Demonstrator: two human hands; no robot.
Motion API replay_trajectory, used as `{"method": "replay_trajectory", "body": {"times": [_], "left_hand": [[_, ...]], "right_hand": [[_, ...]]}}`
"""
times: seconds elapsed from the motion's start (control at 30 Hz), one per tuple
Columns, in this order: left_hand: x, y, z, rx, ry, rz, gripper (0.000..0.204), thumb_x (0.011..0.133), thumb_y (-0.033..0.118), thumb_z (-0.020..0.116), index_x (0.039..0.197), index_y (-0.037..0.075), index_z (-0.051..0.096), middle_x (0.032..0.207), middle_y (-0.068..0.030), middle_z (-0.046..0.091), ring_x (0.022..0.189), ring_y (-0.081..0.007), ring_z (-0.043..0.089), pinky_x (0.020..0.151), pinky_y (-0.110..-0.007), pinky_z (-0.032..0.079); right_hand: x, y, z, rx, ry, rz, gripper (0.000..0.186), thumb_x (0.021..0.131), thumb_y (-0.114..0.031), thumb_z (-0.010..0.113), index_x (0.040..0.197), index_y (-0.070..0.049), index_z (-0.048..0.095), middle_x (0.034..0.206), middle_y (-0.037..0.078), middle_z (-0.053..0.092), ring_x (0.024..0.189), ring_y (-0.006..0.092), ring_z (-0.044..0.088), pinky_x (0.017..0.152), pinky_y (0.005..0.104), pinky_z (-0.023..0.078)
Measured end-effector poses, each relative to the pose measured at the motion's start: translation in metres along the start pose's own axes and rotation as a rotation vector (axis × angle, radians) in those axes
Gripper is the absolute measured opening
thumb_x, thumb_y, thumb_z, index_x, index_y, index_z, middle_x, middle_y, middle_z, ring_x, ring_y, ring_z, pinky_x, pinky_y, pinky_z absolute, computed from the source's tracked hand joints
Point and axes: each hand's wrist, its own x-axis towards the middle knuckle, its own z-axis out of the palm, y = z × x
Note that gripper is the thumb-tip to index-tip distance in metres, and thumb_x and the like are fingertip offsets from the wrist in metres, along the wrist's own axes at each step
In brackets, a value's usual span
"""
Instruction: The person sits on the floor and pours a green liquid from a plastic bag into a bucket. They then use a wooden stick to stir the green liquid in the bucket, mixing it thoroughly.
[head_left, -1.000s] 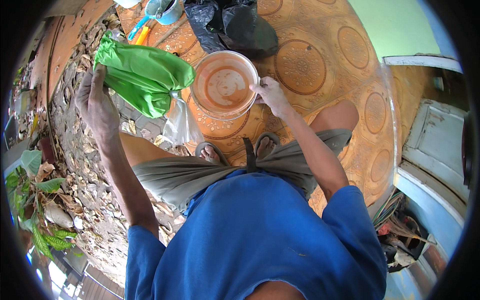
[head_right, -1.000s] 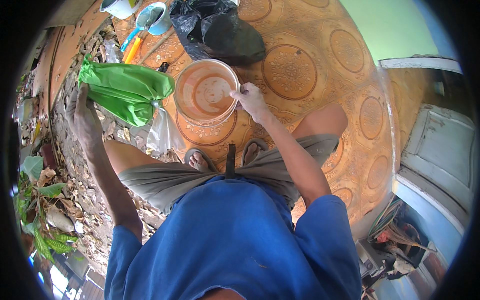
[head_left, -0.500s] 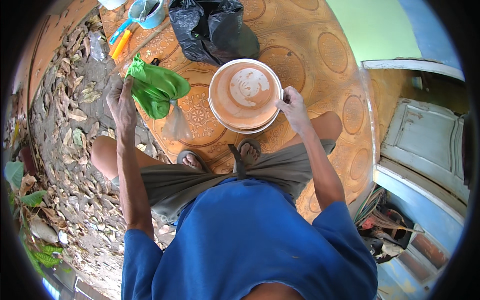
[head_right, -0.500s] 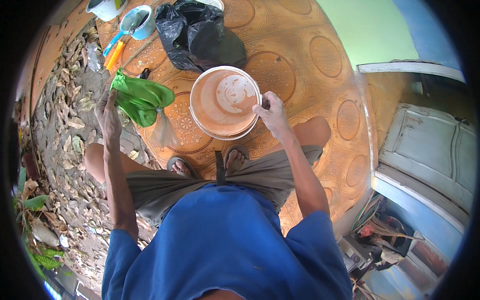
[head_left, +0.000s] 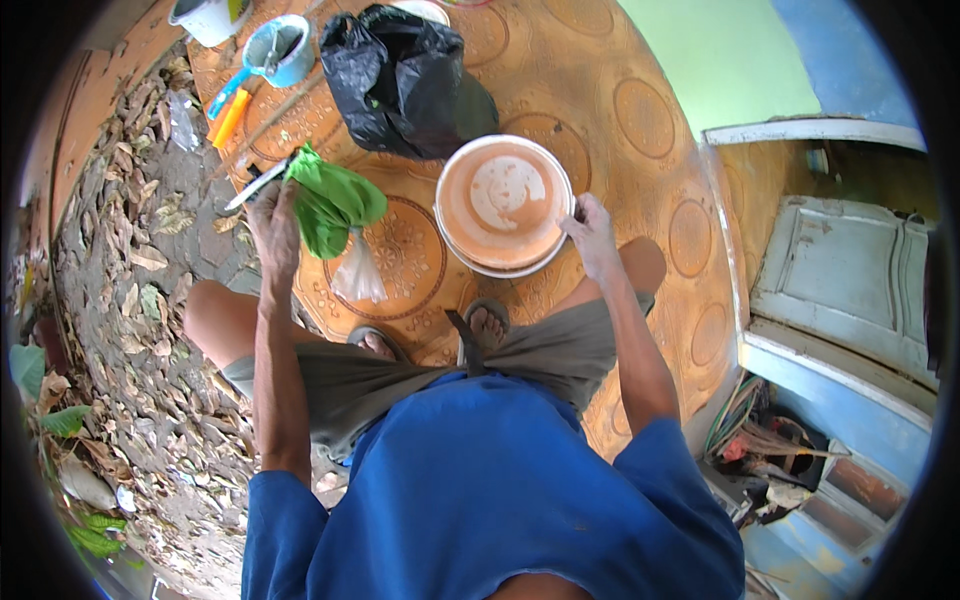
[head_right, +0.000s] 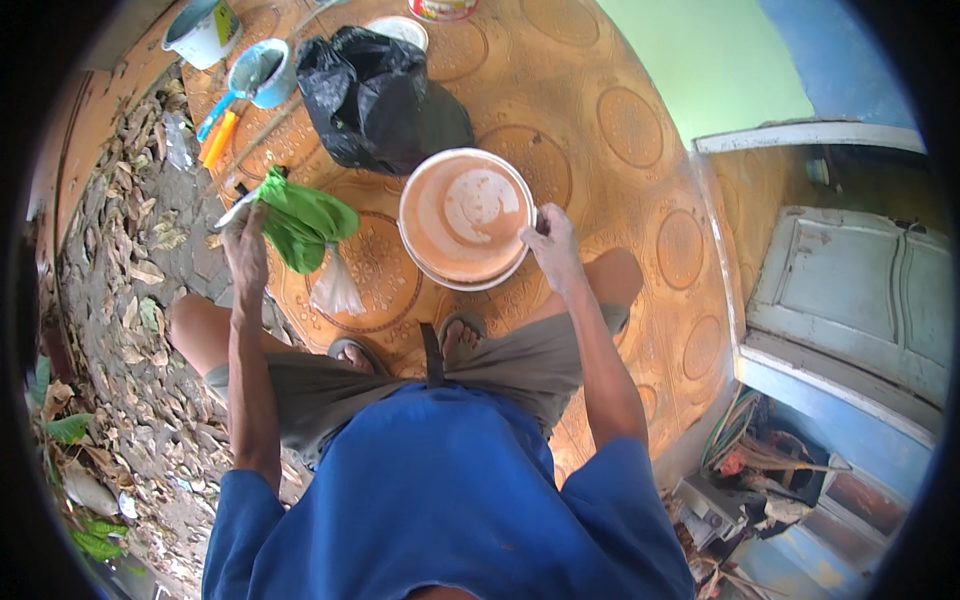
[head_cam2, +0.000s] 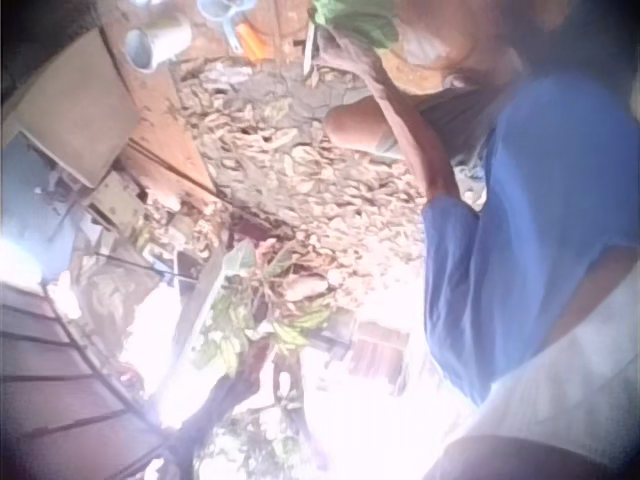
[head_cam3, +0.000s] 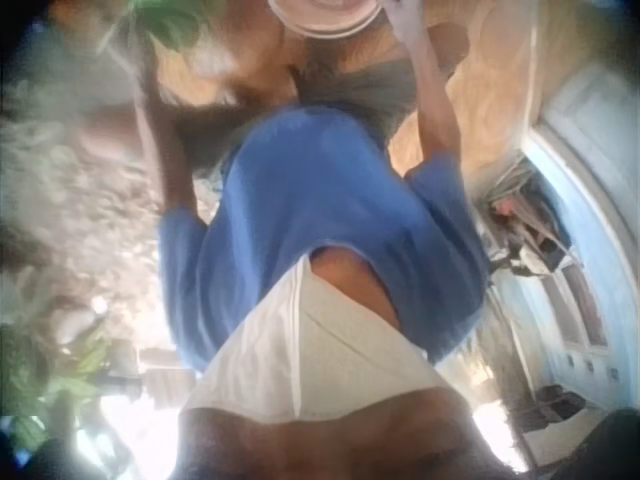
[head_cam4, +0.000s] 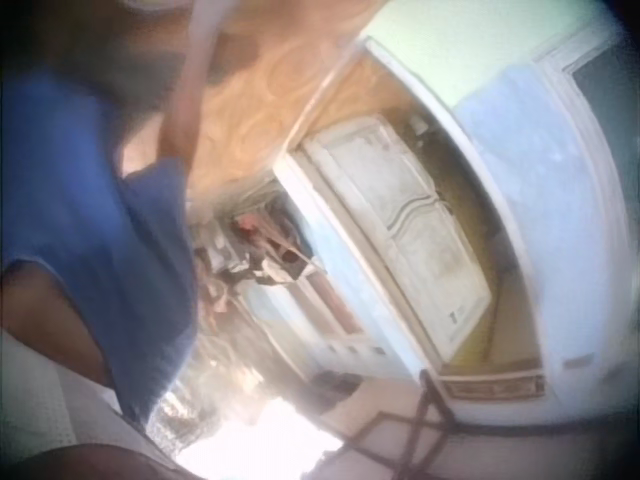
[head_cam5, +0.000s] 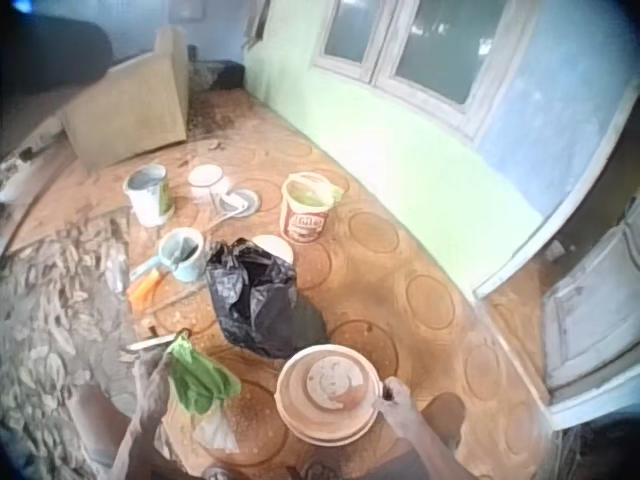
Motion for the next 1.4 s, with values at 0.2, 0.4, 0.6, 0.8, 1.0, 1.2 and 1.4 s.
{"method": "replay_trajectory", "body": {"times": [0.2, 0.4, 0.6, 0.8, 1.0, 1.2, 1.4], "left_hand": [[0.004, 0.005, 0.016, -0.039, -0.016, 0.027, 0.022, 0.086, 0.014, 0.052, 0.068, 0.001, 0.053, 0.057, 0.0034, 0.041, 0.055, -0.0058, 0.034, 0.049, -0.024, 0.03], [0.01, 0.021, 0.028, 0.068, -0.045, 0.116, 0.026, 0.085, 0.017, 0.052, 0.067, -0.002, 0.049, 0.055, -0.0024, 0.038, 0.055, -0.0088, 0.033, 0.049, -0.027, 0.031], [0.017, 0.016, 0.059, 0.118, -0.087, 0.081, 0.03, 0.084, 0.019, 0.053, 0.065, -0.002, 0.048, 0.052, -0.0044, 0.037, 0.052, -0.0117, 0.033, 0.049, -0.031, 0.032], [0.016, -0.005, 0.073, 0.16, -0.142, 0.085, 0.03, 0.085, 0.022, 0.053, 0.071, -0.004, 0.05, 0.054, -0.008, 0.042, 0.053, -0.0122, 0.036, 0.051, -0.032, 0.034], [0.008, -0.014, 0.075, 0.161, -0.247, 0.051, 0.032, 0.088, 0.022, 0.055, 0.065, 0.005, 0.041, 0.06, 0.0024, 0.035, 0.059, -0.0075, 0.031, 0.052, -0.025, 0.03], [0.011, -0.021, 0.079, 0.193, -0.214, 0.055, 0.031, 0.086, 0.024, 0.053, 0.07, -0.002, 0.051, 0.055, -0.0041, 0.04, 0.055, -0.0111, 0.036, 0.051, -0.03, 0.034], [0.013, -0.022, 0.084, 0.161, -0.225, 0.015, 0.032, 0.086, 0.026, 0.053, 0.069, -0.001, 0.049, 0.056, -0.0025, 0.038, 0.056, -0.0102, 0.034, 0.051, -0.029, 0.032]], "right_hand": [[0.013, 0.023, -0.012, 0.015, 0.082, 0.093, 0.012, 0.075, -0.001, 0.06, 0.078, -0.005, 0.048, 0.07, -0.003, 0.043, 0.06, 0.0053, 0.04, 0.051, 0.0218, 0.036], [0.021, 0.03, -0.015, 0.182, 0.151, 0.212, 0.014, 0.077, -0.005, 0.056, 0.09, -0.003, 0.052, 0.078, 0.003, 0.055, 0.066, 0.0088, 0.053, 0.057, 0.0237, 0.045], [0.027, 0.046, -0.027, 0.215, 0.171, 0.395, 0.017, 0.081, -0.01, 0.058, 0.095, -0.004, 0.052, 0.084, 0.006, 0.059, 0.073, 0.0136, 0.058, 0.066, 0.0319, 0.052], [0.016, 0.037, -0.028, 0.437, 0.101, 0.437, 0.018, 0.08, -0.007, 0.06, 0.095, -0.005, 0.051, 0.084, 0.005, 0.058, 0.074, 0.0143, 0.058, 0.067, 0.0334, 0.053], [0.009, 0.039, -0.021, 0.345, 0.13, 0.301, 0.02, 0.076, 0.002, 0.059, 0.092, -0.004, 0.049, 0.079, 0.003, 0.054, 0.071, 0.0122, 0.056, 0.063, 0.0297, 0.052], [-0.003, 0.02, -0.016, 0.054, 0.127, 0.008, 0.019, 0.075, 0.005, 0.058, 0.088, -0.004, 0.048, 0.078, 0.001, 0.053, 0.069, 0.0083, 0.052, 0.064, 0.0235, 0.045], [-0.007, -0.005, -0.031, -0.167, 0.224, -0.221, 0.018, 0.076, 0.004, 0.06, 0.085, -0.003, 0.046, 0.074, 0.002, 0.052, 0.066, 0.0092, 0.05, 0.065, 0.0241, 0.044]]}}
